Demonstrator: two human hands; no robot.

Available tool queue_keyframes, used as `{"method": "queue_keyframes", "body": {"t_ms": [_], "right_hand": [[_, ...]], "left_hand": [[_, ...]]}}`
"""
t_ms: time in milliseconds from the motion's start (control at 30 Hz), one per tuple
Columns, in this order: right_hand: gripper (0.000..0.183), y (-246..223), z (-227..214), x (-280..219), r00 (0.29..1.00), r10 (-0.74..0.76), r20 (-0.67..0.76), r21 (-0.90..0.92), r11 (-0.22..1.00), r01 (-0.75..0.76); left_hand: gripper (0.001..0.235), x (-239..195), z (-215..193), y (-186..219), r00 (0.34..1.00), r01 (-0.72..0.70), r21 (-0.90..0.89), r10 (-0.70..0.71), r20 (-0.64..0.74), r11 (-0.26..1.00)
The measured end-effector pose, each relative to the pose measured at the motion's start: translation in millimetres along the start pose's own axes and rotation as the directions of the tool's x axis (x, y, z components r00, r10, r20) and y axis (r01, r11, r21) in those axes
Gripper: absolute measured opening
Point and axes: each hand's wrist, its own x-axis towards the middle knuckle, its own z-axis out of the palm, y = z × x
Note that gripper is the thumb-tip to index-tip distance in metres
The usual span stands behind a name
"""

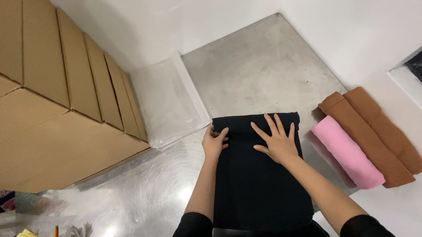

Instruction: The person takes a black shirt, a pink long-sleeved top, and a brown patterned shirt from a clothing rack one by one. They lay each item on a metal table, fold them neatly by hand, and place them into a stack.

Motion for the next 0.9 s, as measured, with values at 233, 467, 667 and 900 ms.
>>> {"method": "queue_keyframes", "body": {"t_ms": [233, 467, 667, 900], "right_hand": [[0.075, 6.4, 1.0, 4.2, 1.0, -0.024, 0.01, -0.034, 0.999, 0.025], [0.075, 12.2, 21.5, 7.8, 0.99, -0.054, -0.133, -0.05, 0.998, 0.048], [0.076, 16.5, 27.6, 7.1, 0.985, -0.076, -0.155, -0.036, 0.997, 0.071], [0.073, 13.7, 25.5, 8.2, 0.992, -0.043, -0.115, 0.012, 0.999, 0.045]], "left_hand": [[0.101, -14.4, -21.1, 55.9, 0.999, -0.044, 0.372, 0.046, 0.003, 0.927], [0.045, 15.2, 7.4, 80.9, 0.812, -0.426, 0.875, 0.523, 0.258, 0.229], [0.038, 52.3, 26.3, 86.7, 0.755, -0.643, 0.756, 0.266, 0.6, 0.121], [0.069, 84.6, 31.3, 98.4, 0.754, -0.656, 0.753, -0.012, 0.657, 0.052]]}}
